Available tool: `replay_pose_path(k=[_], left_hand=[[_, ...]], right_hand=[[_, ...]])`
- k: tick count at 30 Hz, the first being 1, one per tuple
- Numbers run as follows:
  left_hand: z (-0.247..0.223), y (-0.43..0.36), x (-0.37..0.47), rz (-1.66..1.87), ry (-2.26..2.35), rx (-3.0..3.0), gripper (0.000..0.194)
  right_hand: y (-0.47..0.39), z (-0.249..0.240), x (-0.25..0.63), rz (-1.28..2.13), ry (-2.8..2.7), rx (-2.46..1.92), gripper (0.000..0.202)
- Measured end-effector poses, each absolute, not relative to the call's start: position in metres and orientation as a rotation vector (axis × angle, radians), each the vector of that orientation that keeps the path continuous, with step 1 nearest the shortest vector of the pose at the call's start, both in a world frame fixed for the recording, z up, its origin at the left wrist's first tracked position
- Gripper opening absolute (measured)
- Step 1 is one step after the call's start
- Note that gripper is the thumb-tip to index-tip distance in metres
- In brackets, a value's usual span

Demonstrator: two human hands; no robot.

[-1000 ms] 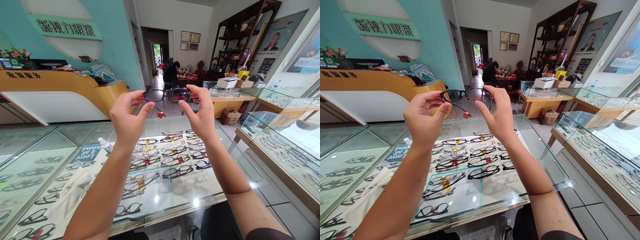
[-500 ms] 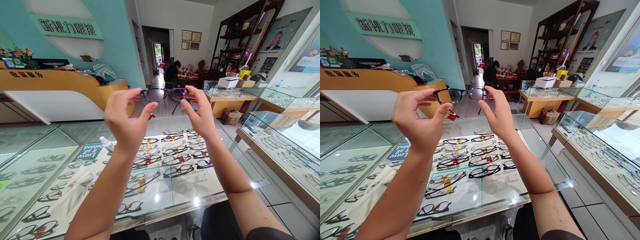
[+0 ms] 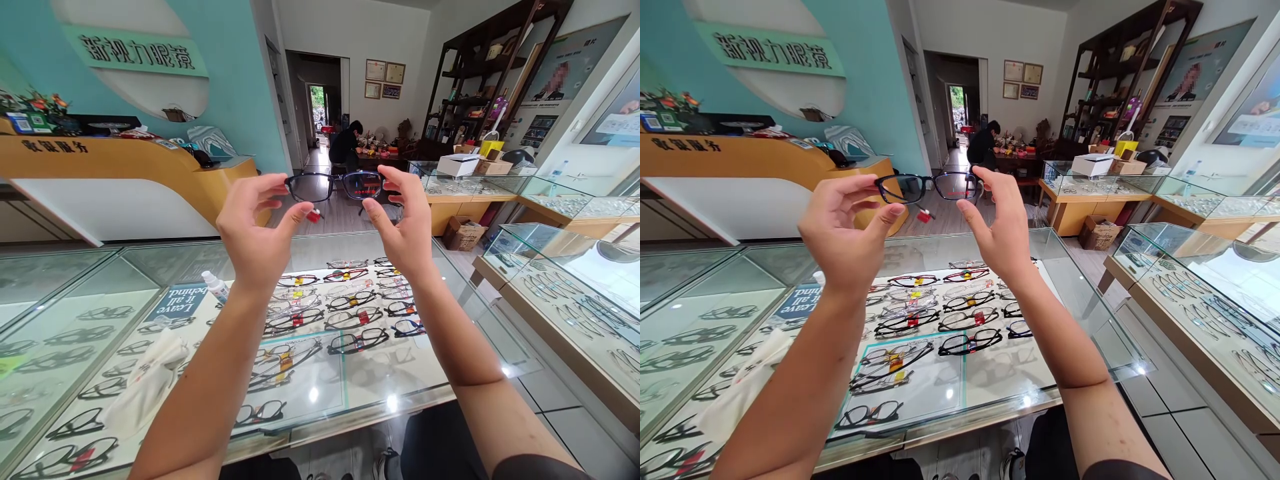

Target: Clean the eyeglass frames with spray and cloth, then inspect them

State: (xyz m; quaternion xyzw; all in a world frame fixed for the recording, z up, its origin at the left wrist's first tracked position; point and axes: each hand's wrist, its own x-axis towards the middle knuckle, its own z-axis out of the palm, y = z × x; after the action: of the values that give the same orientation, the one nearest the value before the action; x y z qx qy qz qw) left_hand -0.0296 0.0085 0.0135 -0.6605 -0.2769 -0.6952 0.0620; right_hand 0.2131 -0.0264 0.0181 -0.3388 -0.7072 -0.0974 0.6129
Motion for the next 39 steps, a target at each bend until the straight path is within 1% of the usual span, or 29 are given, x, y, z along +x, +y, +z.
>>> replay_pose_path(k=[4, 10, 14, 17, 23, 26, 31, 39], left_hand=[[0.01, 0.017, -0.034, -2.065, -0.71, -1.896, 0.052], [0.008, 0.018, -0.036, -1.987, -0.766, -1.884, 0.057], [0.009, 0.011, -0.034, -1.963, -0.771, -1.858, 0.056], [0.009, 0.009, -0.032, -1.97, -0.827, -1.877, 0.057], [0.007, 0.013, -0.027, -1.969, -1.03, -1.938, 0.07], [0.006, 0.02, -0.028, -1.967, -1.06, -1.938, 0.073], [0.004, 0.029, -0.031, -2.054, -0.96, -1.972, 0.081], [0.003, 0.029, -0.028, -2.044, -1.036, -2.011, 0.081]], right_hand=[[-0.019, 0.015, 0.213, -0.302, -1.659, -0.72, 0.049], [-0.005, 0.01, 0.217, -0.336, -1.676, -0.705, 0.052], [-0.004, 0.009, 0.218, -0.35, -1.691, -0.719, 0.054], [-0.01, 0.01, 0.216, -0.368, -1.687, -0.722, 0.054], [-0.021, 0.013, 0.211, -0.404, -1.677, -0.757, 0.054], [-0.023, 0.012, 0.206, -0.346, -1.688, -0.783, 0.053], [-0.028, 0.01, 0.195, -0.168, -1.673, -0.824, 0.049], [-0.03, 0.011, 0.194, -0.234, -1.679, -0.844, 0.045]])
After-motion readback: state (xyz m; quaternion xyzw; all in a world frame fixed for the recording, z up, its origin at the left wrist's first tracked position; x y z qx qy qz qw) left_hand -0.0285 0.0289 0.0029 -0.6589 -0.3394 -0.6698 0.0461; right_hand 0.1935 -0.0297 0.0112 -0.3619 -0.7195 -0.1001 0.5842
